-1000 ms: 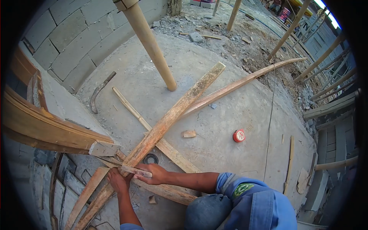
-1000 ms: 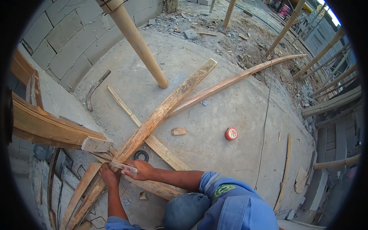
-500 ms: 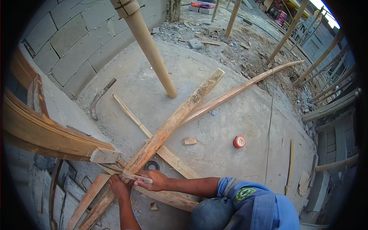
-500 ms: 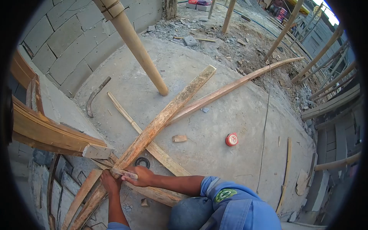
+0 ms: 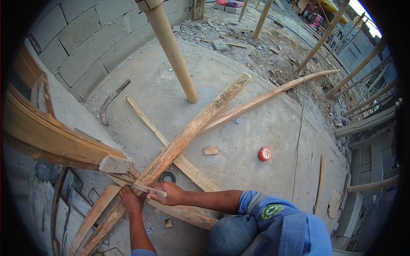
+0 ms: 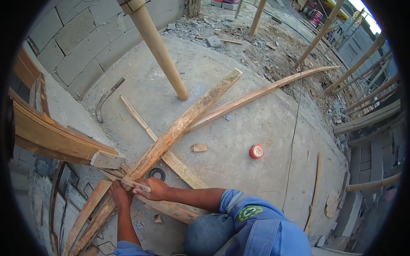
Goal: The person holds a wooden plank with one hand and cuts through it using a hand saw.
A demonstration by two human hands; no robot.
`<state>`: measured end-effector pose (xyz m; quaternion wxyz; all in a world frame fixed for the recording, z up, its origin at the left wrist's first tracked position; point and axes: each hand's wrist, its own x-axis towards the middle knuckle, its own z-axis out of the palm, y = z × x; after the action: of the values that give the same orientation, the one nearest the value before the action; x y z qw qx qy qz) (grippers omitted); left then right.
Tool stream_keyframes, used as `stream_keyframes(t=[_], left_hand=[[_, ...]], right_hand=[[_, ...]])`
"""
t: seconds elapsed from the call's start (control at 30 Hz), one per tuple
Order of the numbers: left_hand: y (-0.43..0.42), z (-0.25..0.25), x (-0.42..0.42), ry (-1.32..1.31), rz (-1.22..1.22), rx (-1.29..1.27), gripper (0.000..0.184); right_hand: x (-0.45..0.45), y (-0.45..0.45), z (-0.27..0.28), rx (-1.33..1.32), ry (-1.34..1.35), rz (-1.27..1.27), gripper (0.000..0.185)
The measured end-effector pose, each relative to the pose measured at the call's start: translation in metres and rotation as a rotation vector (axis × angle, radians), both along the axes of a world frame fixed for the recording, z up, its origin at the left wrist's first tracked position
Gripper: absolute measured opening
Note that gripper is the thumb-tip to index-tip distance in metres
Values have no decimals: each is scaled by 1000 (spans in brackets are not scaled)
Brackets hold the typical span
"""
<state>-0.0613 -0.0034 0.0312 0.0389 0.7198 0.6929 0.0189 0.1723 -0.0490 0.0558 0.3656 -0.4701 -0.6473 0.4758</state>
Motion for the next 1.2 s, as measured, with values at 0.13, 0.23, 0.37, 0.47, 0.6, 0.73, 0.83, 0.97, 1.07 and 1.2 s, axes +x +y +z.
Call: stream_keyframes(t=[0.13, 0.23, 0.37, 0.47, 0.6, 0.73, 0.83, 0.97, 1.07, 1.2], left_hand=[[2, 7, -6, 19, -21, -5, 79], [5, 5, 1, 9, -4, -12, 81], [4, -3, -4, 9, -9, 21, 82], [12, 13, 3, -35, -26, -37, 82], [5, 9, -1, 8, -12, -65, 81], [3, 0, -4, 36, -24, 1, 78], [3, 9, 1, -23, 22, -70, 80], [4, 11, 3, -42, 25, -32, 81], [-1, 12, 1, -20, 9, -20, 82], [5, 14, 3, -15, 41, -85, 83]], right_hand=[[76, -83, 6, 18, -9, -41, 54], [129, -138, 6, 134, -96, -37, 48], [60, -65, -4, 129, -4, -58, 46], [9, 11, 12, -26, -11, 26, 48], [47, -55, 20, -135, -3, -28, 52], [123, -132, 34, -32, -113, -13, 54], [80, -82, 21, 11, -129, -8, 50], [7, 3, -12, 113, 56, -29, 46], [29, -30, 17, -48, 31, -22, 47], [118, -113, 20, 24, -75, -30, 47]])
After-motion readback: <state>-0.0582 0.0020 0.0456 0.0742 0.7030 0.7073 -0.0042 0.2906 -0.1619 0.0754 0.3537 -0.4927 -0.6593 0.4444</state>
